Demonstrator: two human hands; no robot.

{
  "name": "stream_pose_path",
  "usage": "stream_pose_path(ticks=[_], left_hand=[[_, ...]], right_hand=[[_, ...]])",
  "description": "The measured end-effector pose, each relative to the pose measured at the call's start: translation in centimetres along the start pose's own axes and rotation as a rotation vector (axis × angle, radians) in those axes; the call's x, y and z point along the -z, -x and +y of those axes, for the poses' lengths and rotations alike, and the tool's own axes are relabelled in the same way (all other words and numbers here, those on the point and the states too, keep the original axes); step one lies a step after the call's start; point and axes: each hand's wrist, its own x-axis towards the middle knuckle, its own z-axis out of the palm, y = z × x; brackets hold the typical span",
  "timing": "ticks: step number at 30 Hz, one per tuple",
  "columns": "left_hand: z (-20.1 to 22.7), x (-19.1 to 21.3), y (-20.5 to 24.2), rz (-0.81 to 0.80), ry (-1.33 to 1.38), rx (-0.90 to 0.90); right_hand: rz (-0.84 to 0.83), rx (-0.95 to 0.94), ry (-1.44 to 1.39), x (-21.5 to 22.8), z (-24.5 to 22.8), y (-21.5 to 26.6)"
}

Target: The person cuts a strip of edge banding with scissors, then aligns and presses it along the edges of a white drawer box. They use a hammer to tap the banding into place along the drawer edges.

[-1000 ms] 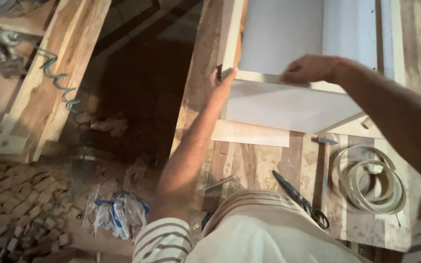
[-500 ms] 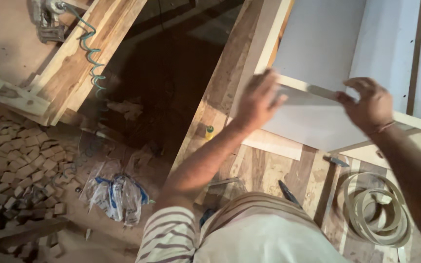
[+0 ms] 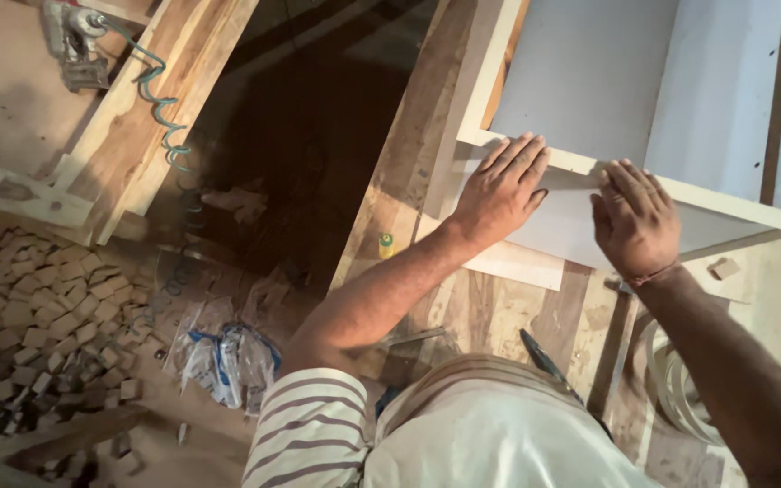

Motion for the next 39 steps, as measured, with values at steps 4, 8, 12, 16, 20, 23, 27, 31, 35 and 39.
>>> stream_pose_path(ticks=[4,8,12,16,20,23,27,31,35,39], left_hand=[[-0.3,-0.7,0.1,0.034,0.018,-0.009],[-0.5,-1.1,-0.1,0.023,0.028,-0.008],[-0.9,-0.4,-0.3,0.037,0.059,-0.025],[-0.5,0.4,-0.8,0.039,0.037,-0.022],[0.3,0.9,-0.6,0.078,-0.007,0.005],[1.0,0.5,-0.7,0.072,-0.040,0.015],[0.4,0.6,-0.6,0.078,-0.064,-0.011],[0.1,0.4,-0.2,0.090,-0.079,-0.033],[0.2,0.5,-0.5,0.079,-0.077,-0.027],[0.1,0.7,-0.3,0.063,-0.086,-0.021]], right_hand=[[-0.031,-0.019,-0.011,0.9,1.7,1.6],[-0.053,-0.029,-0.020,2.1,3.4,2.5],[-0.023,-0.096,0.050,3.8,5.5,4.5],[0.021,-0.226,0.152,6.2,6.7,6.8],[-0.009,-0.404,0.185,5.2,5.1,5.7],[0.033,-0.346,0.036,2.2,2.1,4.7],[-0.064,-0.248,0.168,1.0,2.8,5.0],[-0.091,-0.342,0.090,3.5,6.1,7.7],[-0.118,-0.349,0.217,5.5,8.3,9.2],[-0.099,-0.394,0.163,6.8,9.2,10.7]])
